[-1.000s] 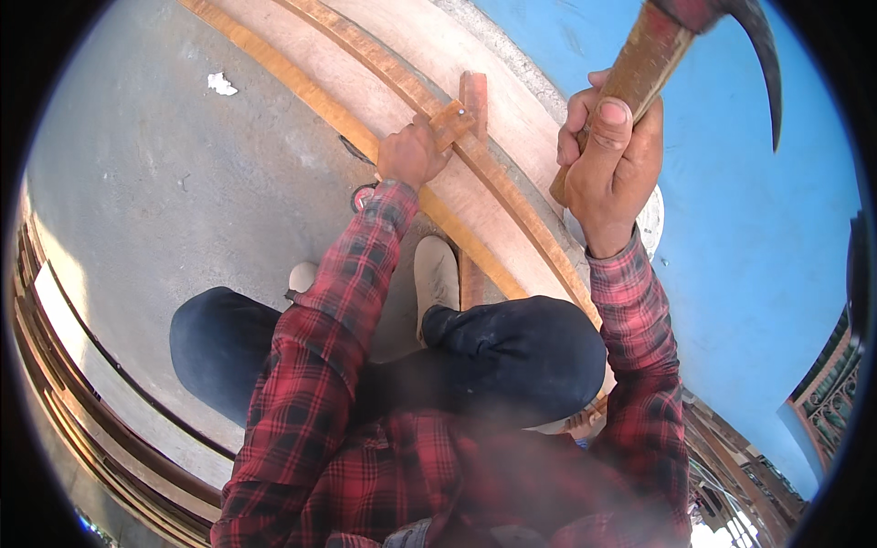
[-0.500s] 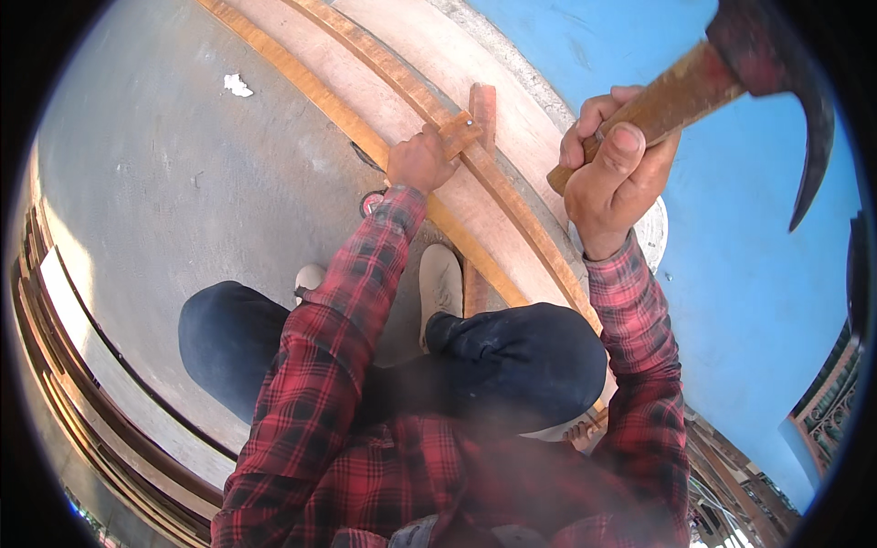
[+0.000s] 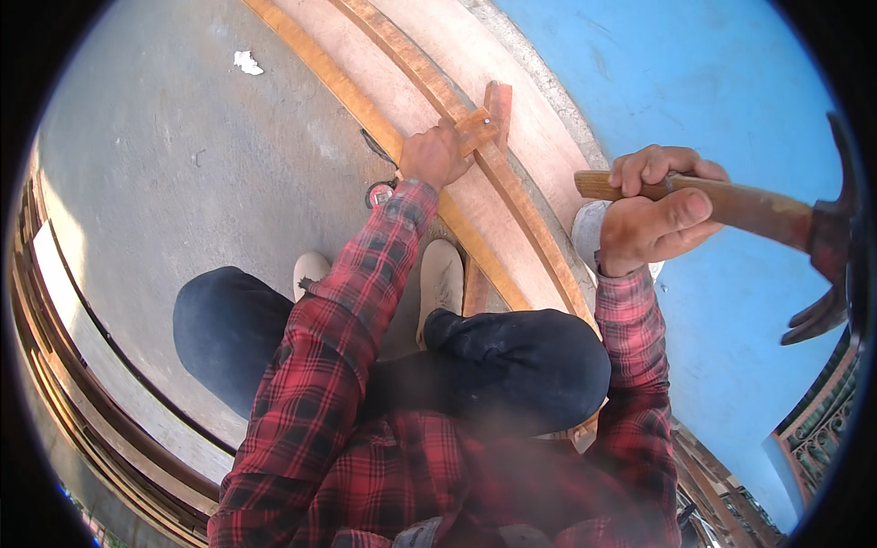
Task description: The person works on a construction site, initially adjusting a metal grid on the ground. They then move to a wooden frame, where they pick up nails from a bucket and use a hammer to fasten wooden cross-pieces to the frame. The person works on the frame while squatting on the ground.
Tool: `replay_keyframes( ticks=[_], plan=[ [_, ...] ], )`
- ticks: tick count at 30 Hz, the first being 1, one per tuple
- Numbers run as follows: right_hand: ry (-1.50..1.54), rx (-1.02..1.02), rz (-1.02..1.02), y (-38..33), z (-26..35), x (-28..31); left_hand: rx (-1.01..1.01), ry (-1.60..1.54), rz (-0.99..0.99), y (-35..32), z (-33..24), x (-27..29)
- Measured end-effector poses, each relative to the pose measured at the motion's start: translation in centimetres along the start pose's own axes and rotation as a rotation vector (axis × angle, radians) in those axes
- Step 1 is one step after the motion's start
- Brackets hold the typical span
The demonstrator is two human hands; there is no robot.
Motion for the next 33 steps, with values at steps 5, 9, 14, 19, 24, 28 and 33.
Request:
replay_keyframes(
  ticks=[5,9,14,19,24,28,33],
  plan=[
    [-0.978,-0.753,0.718,-13.1,-10.5,10.3,-0.062,-0.016,0.039,-0.4,-2.9,-0.9],
    [-0.721,-0.682,0.614,-4.0,-5.0,4.0,-0.007,-0.004,0.004,0.2,-1.2,-0.1],
    [-0.026,-0.178,0.114,-0.1,0.1,0.6,0.022,0.022,0.024,0.1,-0.4,-0.1],
    [-0.960,-0.756,0.728,-14.8,-11.0,10.1,-0.020,0.041,0.071,0.3,-2.5,-0.7],
    [-0.631,-0.675,0.639,-5.1,-5.9,4.4,0.026,0.063,0.031,0.4,-1.7,-0.5],
    [-0.092,-0.402,0.198,-0.3,0.3,1.9,0.051,0.063,0.073,0.2,-0.9,0.1],
    [-0.918,-0.634,0.727,-13.9,-10.8,11.5,0.020,0.058,0.059,0.5,-2.9,-0.4]
  ],
)
Point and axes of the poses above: each hand's wrist, its own y-axis towards the middle knuckle, its own x-axis out of the back of the hand, z = x × y, the point moved 4 cm from there along y, towards the middle knuckle, and after that the axes turned 10 degrees about y, right-handed, at the moved point
